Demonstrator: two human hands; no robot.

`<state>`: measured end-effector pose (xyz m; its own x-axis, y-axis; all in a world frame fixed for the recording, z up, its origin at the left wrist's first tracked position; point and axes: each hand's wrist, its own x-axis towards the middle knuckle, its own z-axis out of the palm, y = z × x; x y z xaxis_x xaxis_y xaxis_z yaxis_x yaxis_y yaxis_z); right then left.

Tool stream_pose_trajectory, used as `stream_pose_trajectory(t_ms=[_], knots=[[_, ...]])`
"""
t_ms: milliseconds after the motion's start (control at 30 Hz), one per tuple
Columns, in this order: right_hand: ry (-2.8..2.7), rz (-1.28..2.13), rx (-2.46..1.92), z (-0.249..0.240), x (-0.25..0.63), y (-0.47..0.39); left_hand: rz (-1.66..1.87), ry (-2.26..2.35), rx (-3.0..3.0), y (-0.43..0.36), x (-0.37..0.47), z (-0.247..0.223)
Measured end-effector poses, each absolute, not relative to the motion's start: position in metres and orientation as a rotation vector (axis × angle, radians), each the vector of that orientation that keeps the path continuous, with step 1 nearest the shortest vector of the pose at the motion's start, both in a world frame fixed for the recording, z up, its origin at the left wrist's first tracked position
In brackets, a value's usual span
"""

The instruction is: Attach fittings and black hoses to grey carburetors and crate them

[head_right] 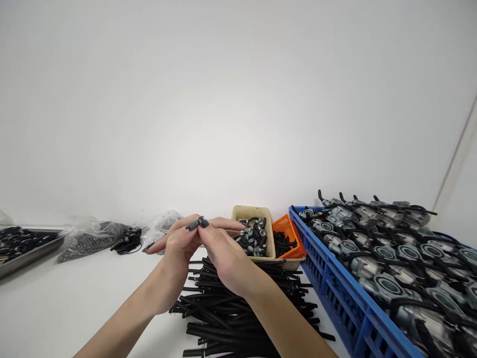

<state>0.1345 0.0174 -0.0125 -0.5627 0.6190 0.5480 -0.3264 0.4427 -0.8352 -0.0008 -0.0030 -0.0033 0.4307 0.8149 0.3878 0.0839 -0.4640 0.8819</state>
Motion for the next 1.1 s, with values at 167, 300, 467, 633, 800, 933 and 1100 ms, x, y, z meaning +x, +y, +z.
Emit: stream_pose_trajectory(t_ms=[167, 300, 467, 633, 800, 933, 1100], knots=[[-1.758, 1.267, -0.279, -0.012, 0.134, 0.016, 1.085, 0.789, 1.840, -0.004, -0.002, -0.002], [-1.763, 1.262, -0.270, -0.011, 0.134, 0.015, 1.086, 0.791, 1.847, -0.004, -0.003, -0.003], [-1.787, 1.271, -0.234, -0.010, 0.133, 0.015, 1.085, 0.797, 1.853, -0.004, -0.003, -0.002], [-1.779, 1.254, -0.309, -0.010, 0.135, 0.014, 1.075, 0.776, 1.891, -0.006, -0.003, 0.000], [-1.796, 1.235, -0.303, -0.007, 0.135, 0.009, 1.096, 0.734, 1.887, -0.007, -0.003, -0.003], [-1.818, 1.217, -0.246, -0.004, 0.135, 0.007, 1.100, 0.727, 1.890, -0.009, -0.004, -0.003], [-1.841, 1.222, -0.191, -0.004, 0.136, 0.007, 1.102, 0.741, 1.879, -0.011, -0.004, -0.001]])
